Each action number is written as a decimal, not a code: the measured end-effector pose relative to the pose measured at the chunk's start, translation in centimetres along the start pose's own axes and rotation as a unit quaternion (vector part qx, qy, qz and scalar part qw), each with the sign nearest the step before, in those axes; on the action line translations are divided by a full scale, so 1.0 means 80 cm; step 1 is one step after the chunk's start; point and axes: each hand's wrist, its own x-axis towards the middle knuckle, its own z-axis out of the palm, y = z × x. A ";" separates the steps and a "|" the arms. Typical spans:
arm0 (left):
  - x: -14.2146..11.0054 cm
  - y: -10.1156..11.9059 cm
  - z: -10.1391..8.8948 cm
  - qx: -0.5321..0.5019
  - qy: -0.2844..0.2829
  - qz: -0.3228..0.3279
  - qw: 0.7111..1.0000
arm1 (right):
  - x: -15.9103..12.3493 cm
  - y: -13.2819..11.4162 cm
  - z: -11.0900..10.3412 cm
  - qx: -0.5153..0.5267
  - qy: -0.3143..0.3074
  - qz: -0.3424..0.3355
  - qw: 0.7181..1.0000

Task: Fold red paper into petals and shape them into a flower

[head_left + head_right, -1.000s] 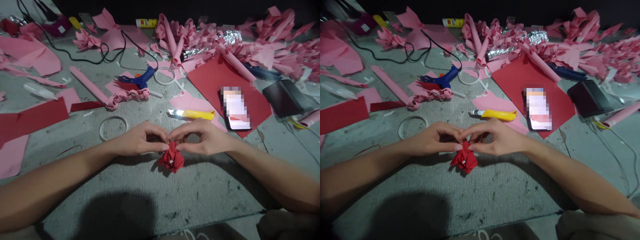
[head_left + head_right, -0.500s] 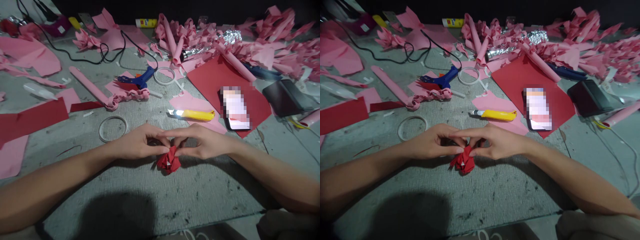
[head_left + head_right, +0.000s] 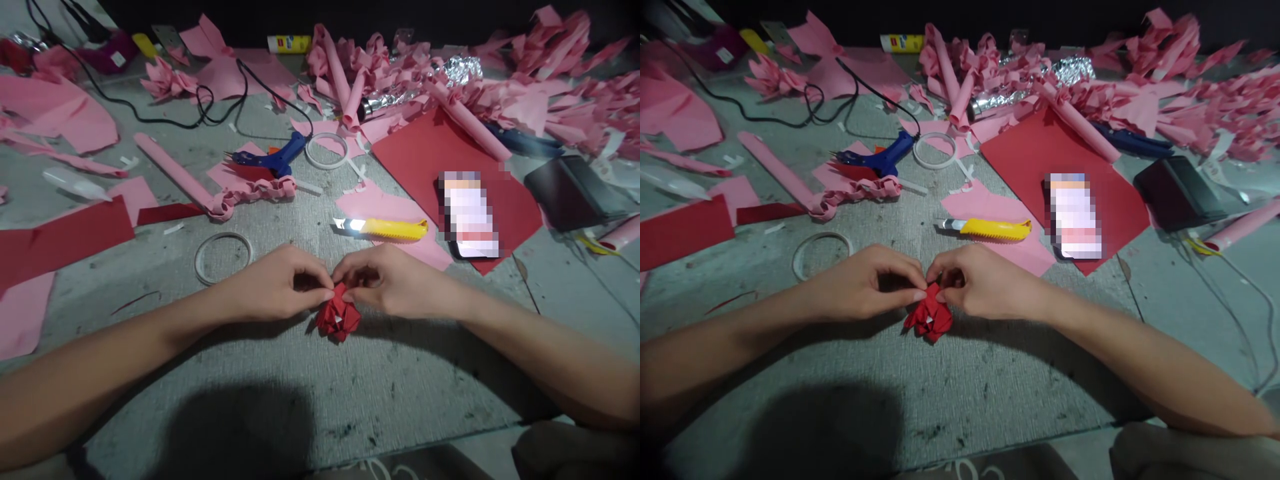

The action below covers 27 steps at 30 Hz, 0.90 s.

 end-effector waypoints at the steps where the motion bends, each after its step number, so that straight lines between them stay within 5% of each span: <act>1: 0.000 0.002 0.000 0.004 -0.005 -0.007 1.000 | 0.001 -0.001 0.000 0.004 -0.002 0.009 1.000; 14: 0.002 0.005 0.000 -0.010 -0.006 -0.027 1.000 | 0.007 -0.001 -0.002 0.081 -0.007 0.033 0.996; 23: 0.002 0.004 -0.002 0.040 0.005 0.035 0.999 | -0.008 -0.018 0.017 -0.090 0.110 -0.027 0.990; 27: 0.003 0.000 -0.007 0.033 0.000 0.032 0.999 | -0.008 -0.015 0.016 -0.111 0.113 -0.055 0.986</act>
